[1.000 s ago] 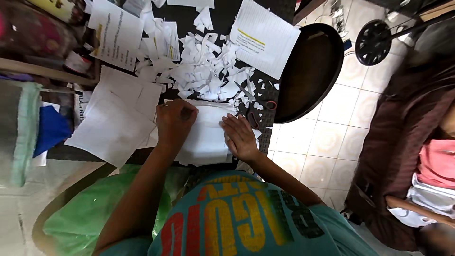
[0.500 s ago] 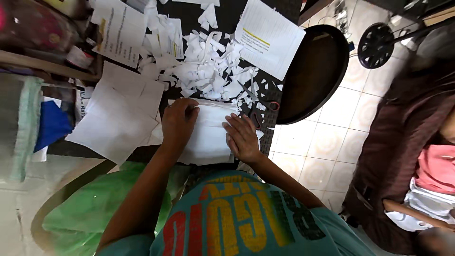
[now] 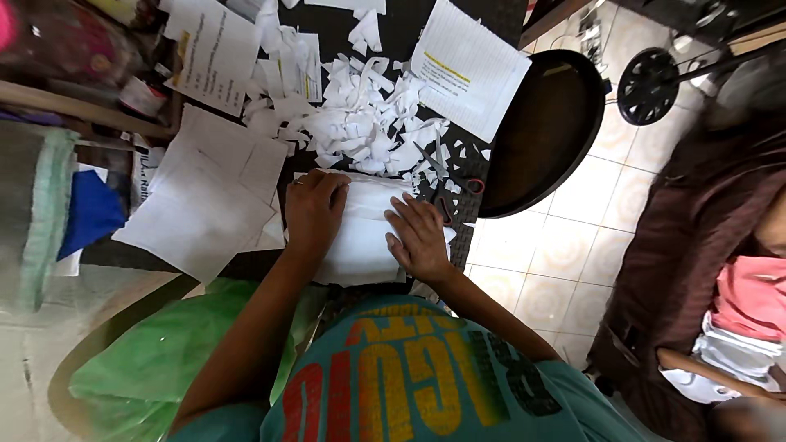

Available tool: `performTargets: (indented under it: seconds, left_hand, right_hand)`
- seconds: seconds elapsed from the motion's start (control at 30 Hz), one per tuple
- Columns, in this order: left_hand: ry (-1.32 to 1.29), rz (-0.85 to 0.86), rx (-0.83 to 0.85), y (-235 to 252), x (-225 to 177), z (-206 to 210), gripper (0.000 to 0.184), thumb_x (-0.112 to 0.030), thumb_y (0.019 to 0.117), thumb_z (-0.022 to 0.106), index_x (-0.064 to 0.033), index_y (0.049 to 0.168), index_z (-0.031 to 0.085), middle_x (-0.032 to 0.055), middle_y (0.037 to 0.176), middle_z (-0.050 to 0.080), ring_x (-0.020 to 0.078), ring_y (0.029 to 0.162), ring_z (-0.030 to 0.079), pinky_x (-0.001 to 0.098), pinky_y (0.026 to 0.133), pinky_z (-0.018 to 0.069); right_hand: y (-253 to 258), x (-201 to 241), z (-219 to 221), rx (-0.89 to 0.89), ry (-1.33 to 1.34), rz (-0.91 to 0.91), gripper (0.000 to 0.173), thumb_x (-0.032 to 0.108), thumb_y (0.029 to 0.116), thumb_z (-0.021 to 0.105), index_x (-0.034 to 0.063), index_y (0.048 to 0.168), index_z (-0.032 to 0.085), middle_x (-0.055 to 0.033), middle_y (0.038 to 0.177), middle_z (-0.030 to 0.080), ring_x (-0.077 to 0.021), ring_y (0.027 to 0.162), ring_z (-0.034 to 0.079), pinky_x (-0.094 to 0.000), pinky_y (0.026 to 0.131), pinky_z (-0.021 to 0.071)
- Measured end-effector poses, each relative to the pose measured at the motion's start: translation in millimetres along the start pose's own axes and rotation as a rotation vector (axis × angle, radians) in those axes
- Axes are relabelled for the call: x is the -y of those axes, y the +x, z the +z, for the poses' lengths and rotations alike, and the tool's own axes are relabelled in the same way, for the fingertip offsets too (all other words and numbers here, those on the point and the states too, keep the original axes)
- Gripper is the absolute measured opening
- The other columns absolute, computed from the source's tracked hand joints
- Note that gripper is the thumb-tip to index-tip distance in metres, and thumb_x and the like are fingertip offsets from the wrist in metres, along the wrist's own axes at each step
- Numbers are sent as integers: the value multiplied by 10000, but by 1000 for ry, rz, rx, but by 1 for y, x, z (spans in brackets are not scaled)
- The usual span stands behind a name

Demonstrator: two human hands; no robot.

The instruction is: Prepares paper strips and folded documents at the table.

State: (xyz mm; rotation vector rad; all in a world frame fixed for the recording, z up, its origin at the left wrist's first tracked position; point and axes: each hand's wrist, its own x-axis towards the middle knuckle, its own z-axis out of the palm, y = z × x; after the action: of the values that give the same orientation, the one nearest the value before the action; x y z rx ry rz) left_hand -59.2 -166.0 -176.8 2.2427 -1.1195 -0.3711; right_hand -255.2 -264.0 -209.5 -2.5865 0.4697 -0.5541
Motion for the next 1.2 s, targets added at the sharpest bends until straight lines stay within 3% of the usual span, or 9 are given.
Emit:
performTargets:
  seconds: [0.23,0.43,0.57,0.63,0.77,0.87,0.97,1.07,1.2]
  left_hand:
    - [50,203,-35,-6,6,2,250,-77,1011,547,-50,1173,734,247,1241,656,458,1183,585,587,992,426]
    - [-7,457,107,-4,17,3,354,90,960,481,-52,1143,749,178,1163,713,375,1114,661,518,968,484]
    - [-7,456,132,-4,19,1,344,74,978,469,-33,1164,738,200,1172,706,392,1109,659,530,966,483]
    - [-15,458,134,-4,18,0,337,73,986,465,-20,1169,733,213,1181,699,403,1111,651,525,976,475]
    - [-25,457,117,-4,14,-4,318,68,994,473,-16,1159,732,223,1182,697,411,1110,648,530,966,474]
    - [-17,436,134,-3,9,-9,332,79,984,453,2,1157,725,234,1190,694,431,1115,642,561,956,458]
    - [-14,437,126,-1,8,-11,336,64,989,436,3,1153,723,226,1202,693,425,1125,636,556,971,451]
    - [-16,426,130,-1,5,-15,320,41,992,451,5,1150,726,232,1213,689,442,1141,628,573,980,446]
    - [-30,399,125,-1,-5,-22,301,28,990,480,2,1147,735,241,1221,684,455,1148,623,579,976,454]
  right_hand:
    - [3,1,-2,33,15,5,370,295,1038,487,68,1227,709,-170,1373,639,-344,1342,544,-528,1117,384]
    - [6,0,-6,24,102,44,391,297,1049,460,53,1204,723,-158,1356,656,-331,1339,555,-532,1122,383]
    - [4,-13,-33,-82,441,389,388,200,1058,459,-82,1239,654,-218,1359,632,-288,1300,586,-454,1104,446]
    - [-1,-29,-49,-139,570,644,318,107,1053,471,-66,1282,610,-169,1319,644,-174,1193,625,-347,1002,520]
    - [-27,-53,-65,-78,444,822,201,13,996,525,-73,1135,640,-170,1090,680,-165,962,668,-331,871,562]
    - [-49,-50,-58,55,301,734,173,-10,952,588,-63,1084,685,-208,1074,680,-272,955,679,-425,860,575]
    - [-58,-48,-45,147,115,512,248,22,898,694,-8,1142,732,-221,1177,679,-385,1115,646,-528,961,533]
    - [-52,-52,-35,218,17,292,300,86,879,741,34,1174,739,-203,1236,682,-423,1145,635,-590,931,506]
    - [-42,-58,-31,290,-14,200,99,44,882,729,1,969,747,-204,1112,708,-427,1113,645,-594,910,507]
